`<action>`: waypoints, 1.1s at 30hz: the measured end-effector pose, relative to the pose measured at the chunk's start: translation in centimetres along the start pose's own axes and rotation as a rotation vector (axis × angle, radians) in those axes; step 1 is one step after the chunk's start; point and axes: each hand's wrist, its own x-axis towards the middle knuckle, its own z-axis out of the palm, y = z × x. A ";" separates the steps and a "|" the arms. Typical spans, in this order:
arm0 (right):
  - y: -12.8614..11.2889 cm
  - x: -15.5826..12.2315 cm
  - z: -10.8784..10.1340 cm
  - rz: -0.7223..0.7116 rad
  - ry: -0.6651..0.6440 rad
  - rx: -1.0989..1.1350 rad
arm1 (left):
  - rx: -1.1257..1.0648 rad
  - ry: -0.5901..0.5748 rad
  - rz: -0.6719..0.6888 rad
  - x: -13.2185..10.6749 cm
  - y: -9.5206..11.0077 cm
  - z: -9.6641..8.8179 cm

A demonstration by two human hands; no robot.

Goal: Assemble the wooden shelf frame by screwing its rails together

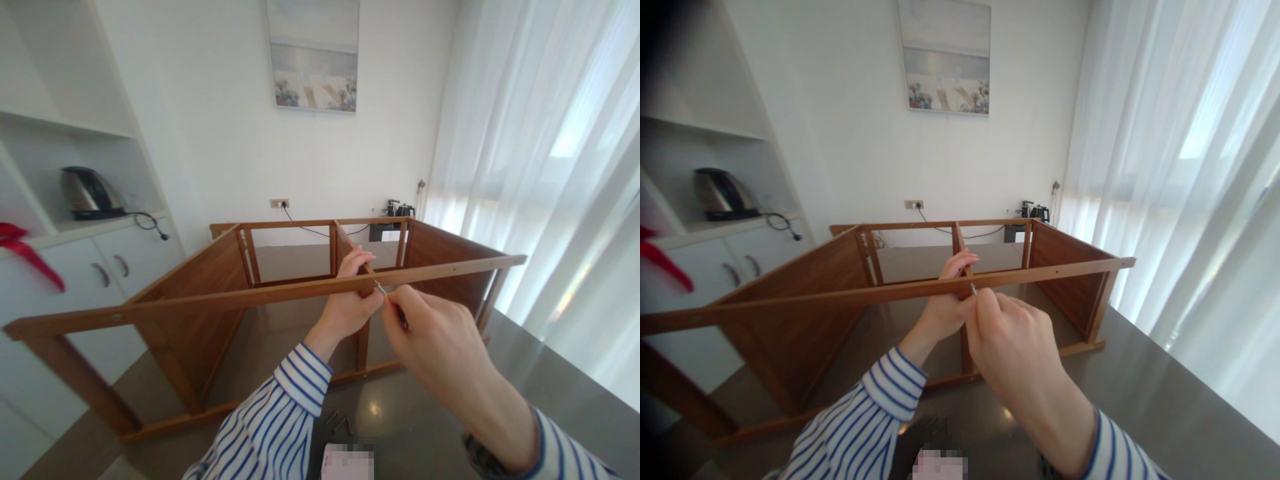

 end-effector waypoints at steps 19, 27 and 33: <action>-0.4 0.9 -1.1 0.069 -0.114 -0.036 | 0.014 -0.007 0.005 0.1 0.3 -0.1; -0.1 0.9 -1.1 0.123 -0.147 0.189 | 0.011 -0.010 0.008 0.0 0.4 -0.2; 0.1 1.2 -1.6 0.206 -0.218 0.394 | -0.006 -0.020 0.023 0.1 0.3 -0.3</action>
